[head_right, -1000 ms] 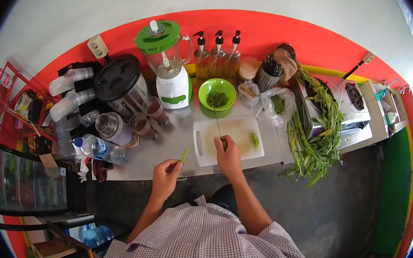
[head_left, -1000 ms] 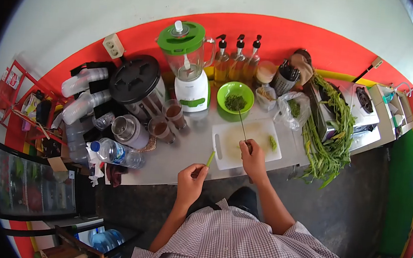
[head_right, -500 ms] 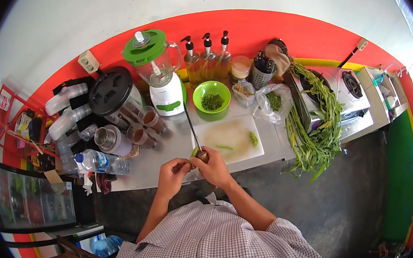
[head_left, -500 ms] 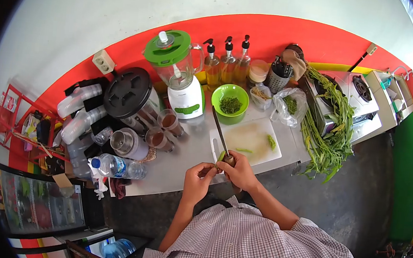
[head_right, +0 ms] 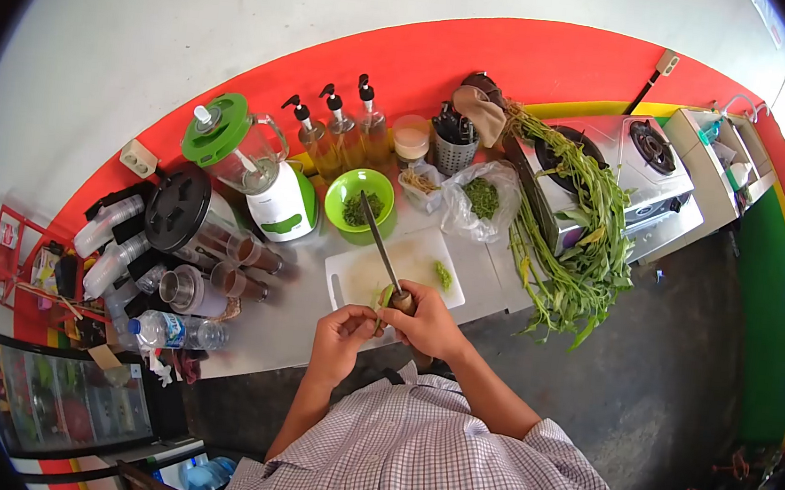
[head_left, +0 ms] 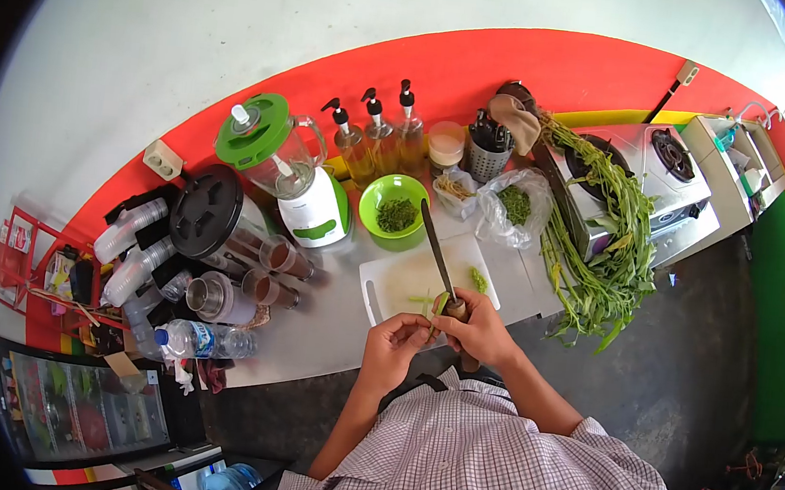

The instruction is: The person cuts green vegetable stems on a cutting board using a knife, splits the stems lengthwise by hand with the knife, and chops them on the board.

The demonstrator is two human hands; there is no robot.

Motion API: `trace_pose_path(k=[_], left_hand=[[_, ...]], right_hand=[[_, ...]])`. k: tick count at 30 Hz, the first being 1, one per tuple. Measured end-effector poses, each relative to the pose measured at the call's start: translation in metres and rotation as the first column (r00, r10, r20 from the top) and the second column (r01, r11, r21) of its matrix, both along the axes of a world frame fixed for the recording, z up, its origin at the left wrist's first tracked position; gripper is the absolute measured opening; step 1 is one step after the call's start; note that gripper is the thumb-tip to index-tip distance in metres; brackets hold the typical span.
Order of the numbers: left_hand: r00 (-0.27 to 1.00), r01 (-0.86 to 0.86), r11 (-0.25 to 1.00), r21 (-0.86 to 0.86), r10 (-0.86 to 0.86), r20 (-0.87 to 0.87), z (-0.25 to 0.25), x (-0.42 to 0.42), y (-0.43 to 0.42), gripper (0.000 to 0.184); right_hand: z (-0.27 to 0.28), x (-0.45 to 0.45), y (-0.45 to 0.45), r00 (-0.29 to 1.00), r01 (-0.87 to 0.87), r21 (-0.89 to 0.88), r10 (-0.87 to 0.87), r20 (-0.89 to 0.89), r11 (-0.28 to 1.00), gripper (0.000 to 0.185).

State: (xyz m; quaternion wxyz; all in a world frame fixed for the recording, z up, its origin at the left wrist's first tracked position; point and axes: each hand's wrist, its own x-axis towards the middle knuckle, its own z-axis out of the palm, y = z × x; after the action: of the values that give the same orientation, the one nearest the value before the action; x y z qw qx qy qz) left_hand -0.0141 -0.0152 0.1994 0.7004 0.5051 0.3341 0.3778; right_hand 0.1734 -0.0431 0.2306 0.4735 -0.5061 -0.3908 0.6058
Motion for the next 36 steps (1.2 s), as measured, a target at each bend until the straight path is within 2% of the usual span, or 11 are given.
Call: trace_pose_path(k=[4, 7, 9, 12, 19, 22, 25, 27, 28, 30, 36], left_hand=[[0.997, 0.032, 0.999, -0.037, -0.035, -0.071, 0.008, 0.017, -0.002, 0.021], [0.986, 0.006, 1.000, -0.009, -0.007, -0.164, 0.010, 0.035, -0.004, 0.023], [0.949, 0.060, 0.994, 0.090, -0.029, -0.313, 0.013, 0.046, -0.006, 0.021], [0.919, 0.031, 0.991, 0.132, 0.024, -0.394, 0.016, 0.061, -0.016, 0.016], [0.931, 0.003, 0.980, 0.200, 0.070, -0.358, 0.004, 0.072, -0.025, 0.016], [0.920, 0.020, 0.989, 0.148, 0.040, -0.389, 0.010, 0.069, -0.018, 0.013], [0.945, -0.124, 0.988, 0.094, 0.146, -0.291, 0.020, 0.063, -0.005, 0.012], [0.937, -0.272, 0.958, 0.086, 0.284, -0.204, 0.030, 0.057, 0.000, 0.011], [0.936, -0.273, 0.958, 0.084, 0.285, -0.206, 0.033, 0.055, 0.002, 0.011], [0.921, -0.380, 0.925, -0.007, 0.378, -0.096, 0.037, 0.054, 0.002, 0.010], [0.887, -0.449, 0.893, -0.033, 0.441, -0.139, 0.038, 0.058, 0.001, 0.006]], right_hand=[[0.009, 0.021, -0.009, 1.000, -0.002, 0.034, 0.002, 0.001, 0.999, 0.022], [0.013, 0.036, -0.014, 0.996, 0.001, 0.014, -0.002, 0.086, 1.000, 0.023], [0.011, 0.045, -0.018, 0.984, 0.014, -0.021, -0.010, 0.177, 1.000, 0.024], [0.005, 0.058, -0.024, 0.975, 0.035, 0.002, -0.035, 0.217, 0.999, 0.025], [-0.005, 0.072, -0.023, 0.960, -0.087, 0.146, 0.044, 0.276, 0.985, 0.021], [-0.001, 0.066, -0.018, 0.946, -0.085, 0.186, 0.020, 0.323, 0.979, 0.023], [-0.004, 0.059, -0.016, 0.935, -0.097, 0.225, 0.011, 0.355, 0.970, 0.027], [-0.007, 0.053, -0.017, 0.909, -0.134, 0.320, -0.012, 0.417, 0.938, 0.029], [-0.006, 0.051, -0.018, 0.891, -0.167, 0.334, -0.003, 0.453, 0.928, 0.031], [-0.010, 0.043, -0.025, 0.875, -0.170, 0.363, -0.029, 0.483, 0.916, 0.031], [-0.016, 0.037, -0.032, 0.844, -0.191, 0.416, -0.068, 0.533, 0.889, 0.027]])
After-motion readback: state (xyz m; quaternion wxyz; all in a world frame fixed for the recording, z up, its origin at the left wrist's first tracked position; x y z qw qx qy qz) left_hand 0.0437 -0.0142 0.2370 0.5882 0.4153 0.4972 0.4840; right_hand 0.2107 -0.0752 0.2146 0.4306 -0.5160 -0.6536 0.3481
